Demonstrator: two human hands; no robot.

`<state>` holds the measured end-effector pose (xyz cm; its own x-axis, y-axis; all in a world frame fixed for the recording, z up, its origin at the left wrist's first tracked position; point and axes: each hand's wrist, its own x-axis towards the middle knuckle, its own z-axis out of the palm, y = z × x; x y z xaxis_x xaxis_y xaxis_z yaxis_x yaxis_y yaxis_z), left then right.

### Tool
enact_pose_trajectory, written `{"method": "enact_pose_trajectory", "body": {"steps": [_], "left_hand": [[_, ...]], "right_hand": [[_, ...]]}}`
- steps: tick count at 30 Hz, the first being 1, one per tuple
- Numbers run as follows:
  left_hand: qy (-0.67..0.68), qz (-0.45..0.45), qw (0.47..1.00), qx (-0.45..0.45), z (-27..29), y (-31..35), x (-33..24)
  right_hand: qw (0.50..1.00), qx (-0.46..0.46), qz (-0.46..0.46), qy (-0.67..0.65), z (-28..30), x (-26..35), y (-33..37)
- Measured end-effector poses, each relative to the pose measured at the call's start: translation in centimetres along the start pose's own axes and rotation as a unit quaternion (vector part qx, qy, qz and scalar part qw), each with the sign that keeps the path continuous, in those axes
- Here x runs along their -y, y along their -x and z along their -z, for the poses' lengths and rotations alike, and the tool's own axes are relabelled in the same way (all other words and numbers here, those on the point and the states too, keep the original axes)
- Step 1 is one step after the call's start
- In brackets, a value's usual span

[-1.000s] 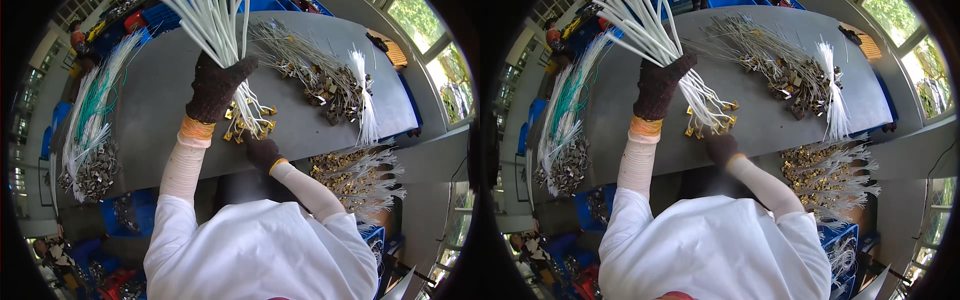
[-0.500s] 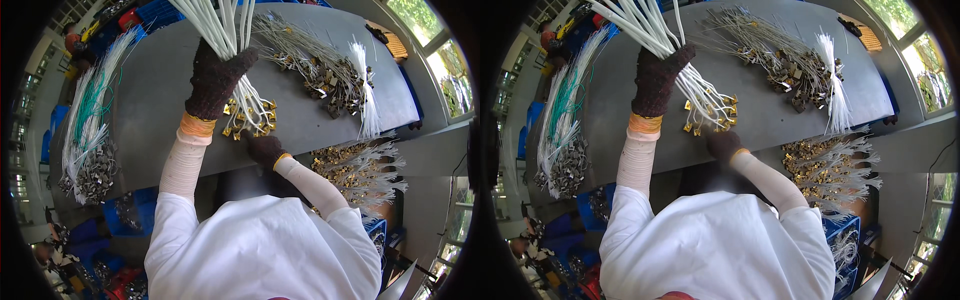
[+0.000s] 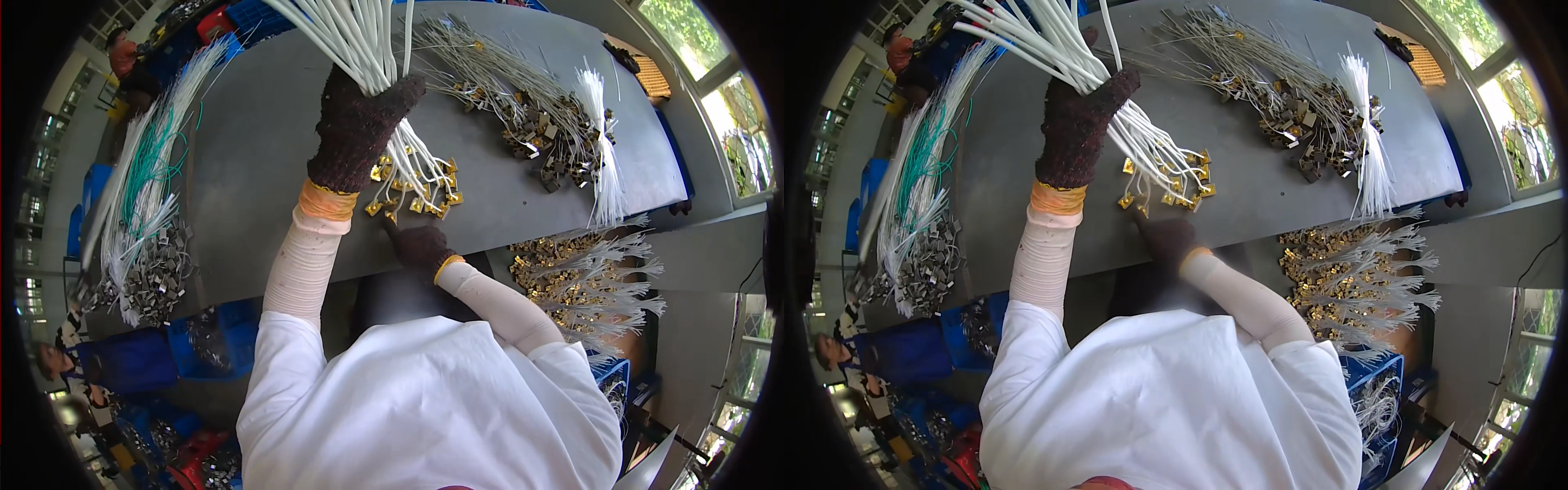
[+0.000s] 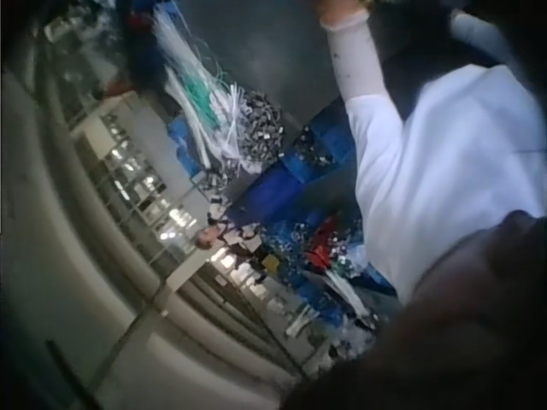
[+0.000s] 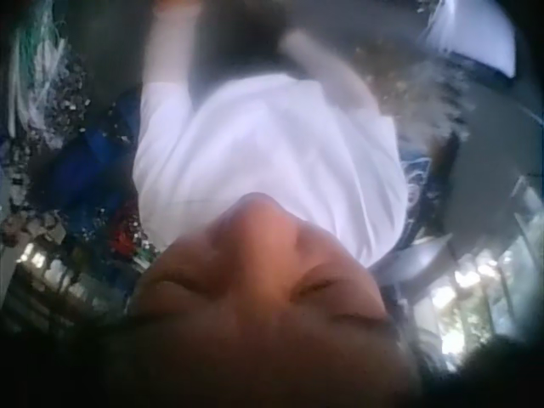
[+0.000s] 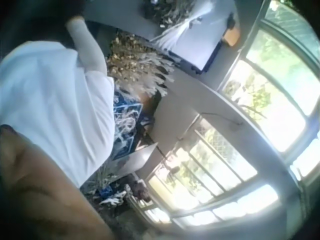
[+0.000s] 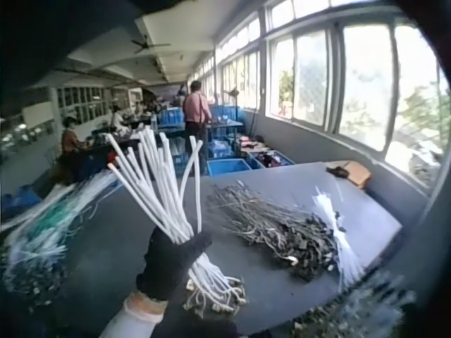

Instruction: Sorting and bundling groups of white electronic wires with gold connectors into organized piles.

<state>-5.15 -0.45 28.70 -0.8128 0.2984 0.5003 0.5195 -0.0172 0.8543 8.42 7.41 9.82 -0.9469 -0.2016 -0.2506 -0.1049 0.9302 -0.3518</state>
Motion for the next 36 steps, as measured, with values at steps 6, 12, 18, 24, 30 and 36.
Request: {"method": "enact_pose_trajectory", "body": {"steps": [6,12,18,24,30,36], "left_hand": [[0.029,0.013,0.999,-0.010,1.9,-0.1,1.2],[0.078,0.021,0.997,-0.001,0.8,0.5,1.1],[0.022,-0.018,0.999,-0.022,0.4,0.2,0.4],[0.127,0.095,0.987,0.010,-0.8,-4.1,4.2],[0.076,0.034,0.991,0.104,-0.1,-1.1,-1.6],[0.025,0.039,0.994,0.099,0.4,-1.6,1.0]], "right_hand": [[0.997,0.035,0.003,0.071,-1.8,-2.6,0.9],[0.995,0.041,-0.033,-0.090,0.9,0.8,-1.5],[0.973,-0.046,-0.160,-0.163,-2.7,-0.9,-3.1],[0.972,-0.045,-0.152,-0.171,-1.8,-1.0,-3.3],[0.995,-0.049,0.083,0.005,-1.2,-3.4,4.8],[0.996,-0.068,-0.036,-0.054,-0.3,-4.7,5.0]]}}
